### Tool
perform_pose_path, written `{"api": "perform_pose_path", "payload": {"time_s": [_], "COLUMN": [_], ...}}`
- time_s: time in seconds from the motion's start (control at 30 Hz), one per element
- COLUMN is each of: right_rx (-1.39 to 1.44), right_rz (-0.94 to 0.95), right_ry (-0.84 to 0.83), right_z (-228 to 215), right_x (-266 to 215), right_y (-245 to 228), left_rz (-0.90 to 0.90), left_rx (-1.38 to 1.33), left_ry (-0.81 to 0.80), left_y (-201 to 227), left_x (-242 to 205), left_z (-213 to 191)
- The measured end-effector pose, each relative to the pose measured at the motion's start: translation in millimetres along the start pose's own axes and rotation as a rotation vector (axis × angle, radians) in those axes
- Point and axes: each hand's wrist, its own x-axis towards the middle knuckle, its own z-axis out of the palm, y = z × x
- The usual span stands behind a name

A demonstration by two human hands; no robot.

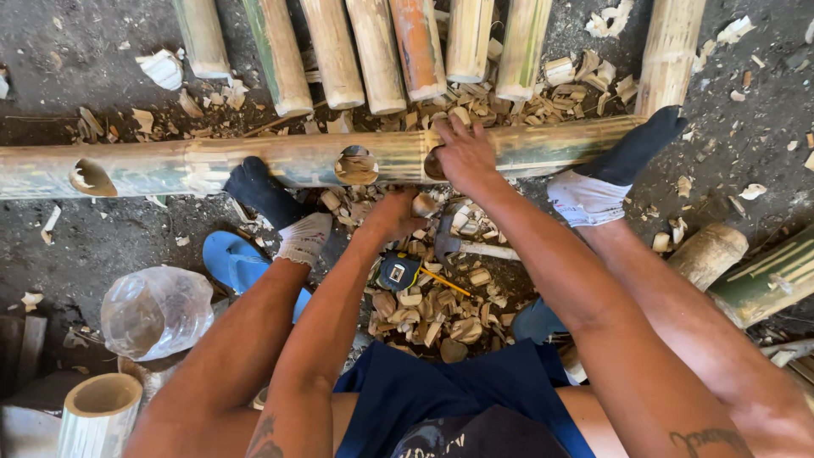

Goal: The person sits on the ground and uses a hammer and chisel to carve holes into bamboo poles. They repeatedly strike the chisel to remove material, occasionally inspecting the hollowed sections.

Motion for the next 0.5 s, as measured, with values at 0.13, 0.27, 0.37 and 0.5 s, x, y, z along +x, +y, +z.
{"api": "perform_pose_path", "payload": {"time_s": [0.13, 0.27, 0.37, 0.5], "right_rx": [0.113, 0.503, 0.16, -0.146], "right_rz": [-0.128, -0.065, -0.146, -0.035], "right_ry": [0.214, 0.285, 0.45, -0.043], "right_z": [6.7, 10.3, -4.2, -21.9], "right_x": [-0.7, -21.4, -22.5, -9.2], "right_y": [8.5, 19.4, 10.3, -8.0], "left_rz": [-0.029, -0.11, -0.106, -0.07], "left_rx": [0.126, 0.132, 0.295, 0.254], "left_ry": [-0.094, -0.181, -0.128, -0.01], "left_y": [-1.5, 10.0, 22.9, 30.3], "left_x": [-4.5, -8.4, -6.5, -4.9], "left_z": [-8.8, -11.1, -19.8, -29.2]}}
